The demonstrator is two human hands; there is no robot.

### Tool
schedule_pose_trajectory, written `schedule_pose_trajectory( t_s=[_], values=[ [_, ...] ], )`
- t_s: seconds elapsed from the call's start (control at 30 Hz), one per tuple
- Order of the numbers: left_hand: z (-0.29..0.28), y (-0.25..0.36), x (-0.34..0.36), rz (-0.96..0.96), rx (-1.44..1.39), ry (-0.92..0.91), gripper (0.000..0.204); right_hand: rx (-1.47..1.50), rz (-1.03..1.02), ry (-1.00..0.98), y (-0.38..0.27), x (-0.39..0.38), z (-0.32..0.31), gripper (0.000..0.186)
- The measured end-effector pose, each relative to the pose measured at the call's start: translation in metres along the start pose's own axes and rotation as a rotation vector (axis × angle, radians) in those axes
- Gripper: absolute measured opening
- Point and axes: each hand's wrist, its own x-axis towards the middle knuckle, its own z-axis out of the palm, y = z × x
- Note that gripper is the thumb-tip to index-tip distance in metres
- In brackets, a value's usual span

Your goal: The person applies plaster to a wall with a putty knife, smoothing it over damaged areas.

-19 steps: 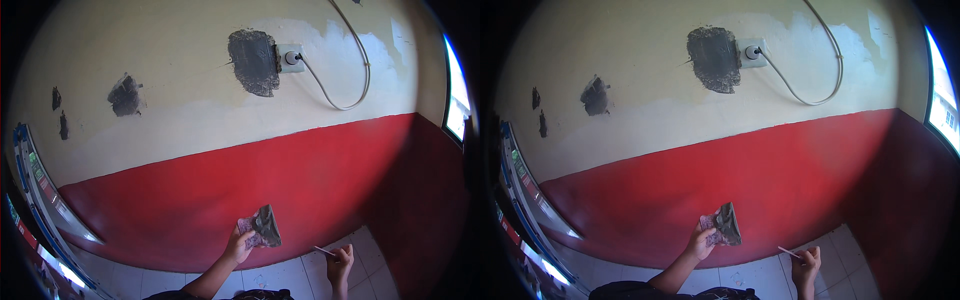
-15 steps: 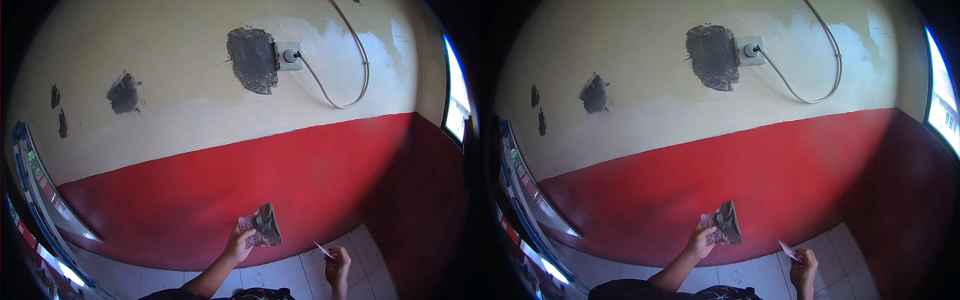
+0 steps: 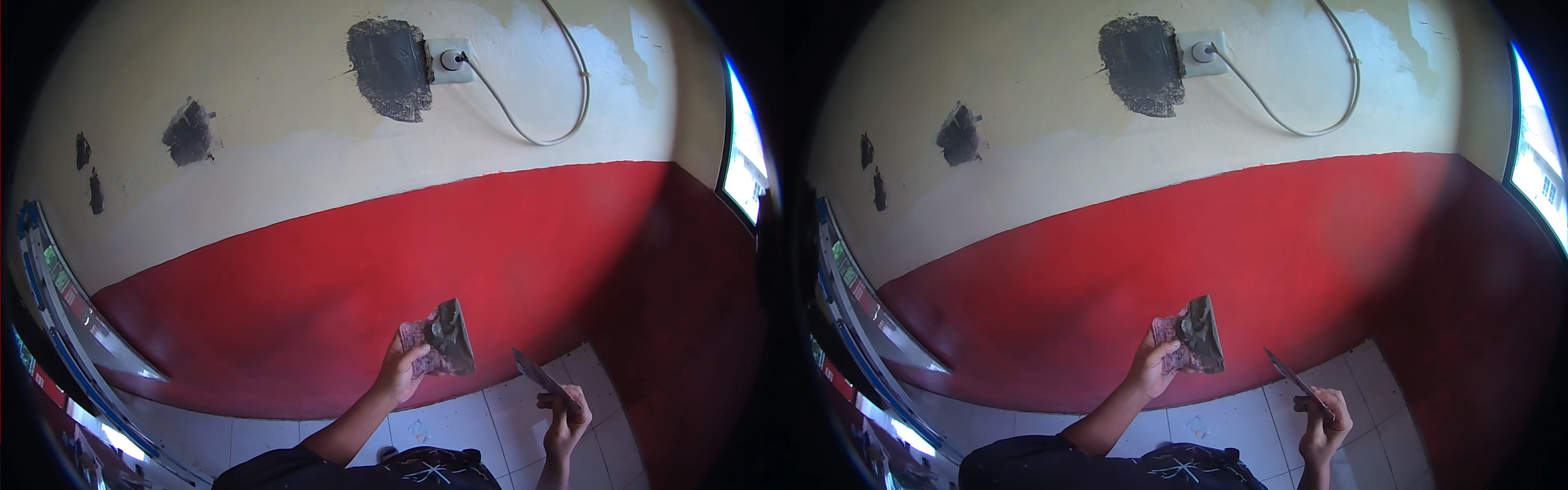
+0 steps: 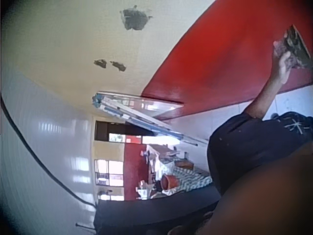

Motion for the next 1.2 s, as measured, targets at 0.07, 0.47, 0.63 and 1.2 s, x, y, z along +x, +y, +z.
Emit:
schedule_pose_trajectory(
  t_s=[0.07,0.47,0.63,1.2],
  values=[
    [0.009,-0.003,0.0,0.007,0.0,0.004,0.045,-0.012,-0.045,0.001,-0.007,-0.002,-0.004,0.018],
    [0.06,-0.055,-0.024,0.037,-0.013,0.015,0.043,-0.083,-0.071,-0.043,-0.014,-0.019,-0.084,0.012],
    [0.064,-0.047,-0.013,0.095,-0.036,-0.028,0.04,-0.069,-0.276,-0.088,-0.004,0.005,-0.069,0.024],
    [0.075,-0.063,-0.049,0.091,-0.028,0.092,0.043,-0.091,-0.359,-0.214,-0.028,-0.014,-0.062,0.035]
  ],
)
